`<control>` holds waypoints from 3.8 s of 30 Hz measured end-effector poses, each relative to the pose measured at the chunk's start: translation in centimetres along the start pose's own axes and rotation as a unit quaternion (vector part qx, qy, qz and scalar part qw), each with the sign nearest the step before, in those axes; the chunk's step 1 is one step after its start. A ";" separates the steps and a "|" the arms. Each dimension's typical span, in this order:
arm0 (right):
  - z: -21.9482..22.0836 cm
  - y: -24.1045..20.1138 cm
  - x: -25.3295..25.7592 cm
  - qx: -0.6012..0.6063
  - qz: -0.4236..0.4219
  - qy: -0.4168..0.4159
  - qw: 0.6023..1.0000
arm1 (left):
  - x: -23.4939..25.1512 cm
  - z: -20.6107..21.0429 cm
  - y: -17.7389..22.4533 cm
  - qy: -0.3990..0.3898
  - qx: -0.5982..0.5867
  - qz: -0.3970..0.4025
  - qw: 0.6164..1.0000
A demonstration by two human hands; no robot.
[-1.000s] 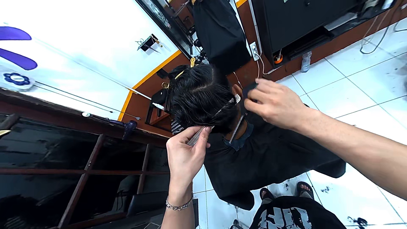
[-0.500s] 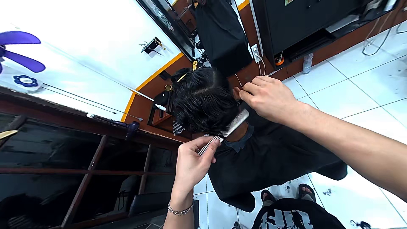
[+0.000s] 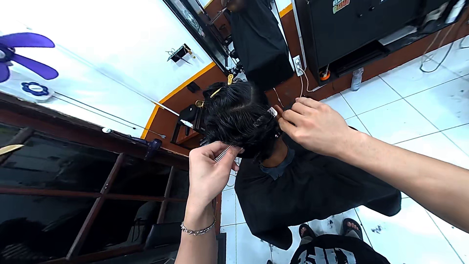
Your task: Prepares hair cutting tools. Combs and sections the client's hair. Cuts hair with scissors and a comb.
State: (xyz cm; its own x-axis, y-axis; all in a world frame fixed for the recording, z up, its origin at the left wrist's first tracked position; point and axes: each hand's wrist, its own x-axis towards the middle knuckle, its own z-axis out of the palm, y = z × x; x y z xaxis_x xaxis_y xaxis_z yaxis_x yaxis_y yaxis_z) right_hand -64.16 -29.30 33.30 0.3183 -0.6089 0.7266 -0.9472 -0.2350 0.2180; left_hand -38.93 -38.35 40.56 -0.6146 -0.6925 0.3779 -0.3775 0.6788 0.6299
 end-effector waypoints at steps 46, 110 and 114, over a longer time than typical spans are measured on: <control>-4.2 4.1 -2.4 0.071 0.051 -0.102 0.991 | -6.1 0.2 -1.3 -0.379 0.061 -0.009 0.923; -9.1 -10.0 -21.3 0.435 0.494 0.264 0.705 | -6.2 23.2 9.4 -0.124 -0.083 0.256 0.955; -7.5 -10.6 -22.1 0.345 0.642 0.211 0.651 | -5.5 22.2 10.1 -0.084 -0.075 0.251 0.962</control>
State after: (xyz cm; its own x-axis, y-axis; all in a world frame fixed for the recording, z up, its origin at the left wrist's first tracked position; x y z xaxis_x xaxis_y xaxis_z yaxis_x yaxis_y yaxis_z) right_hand -61.47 -7.68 19.78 -0.8957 -0.4121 0.1673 -0.1331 -0.1105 -0.9849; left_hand -54.76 -22.31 29.76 -0.8010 -0.2301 0.5527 0.0908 0.8658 0.4921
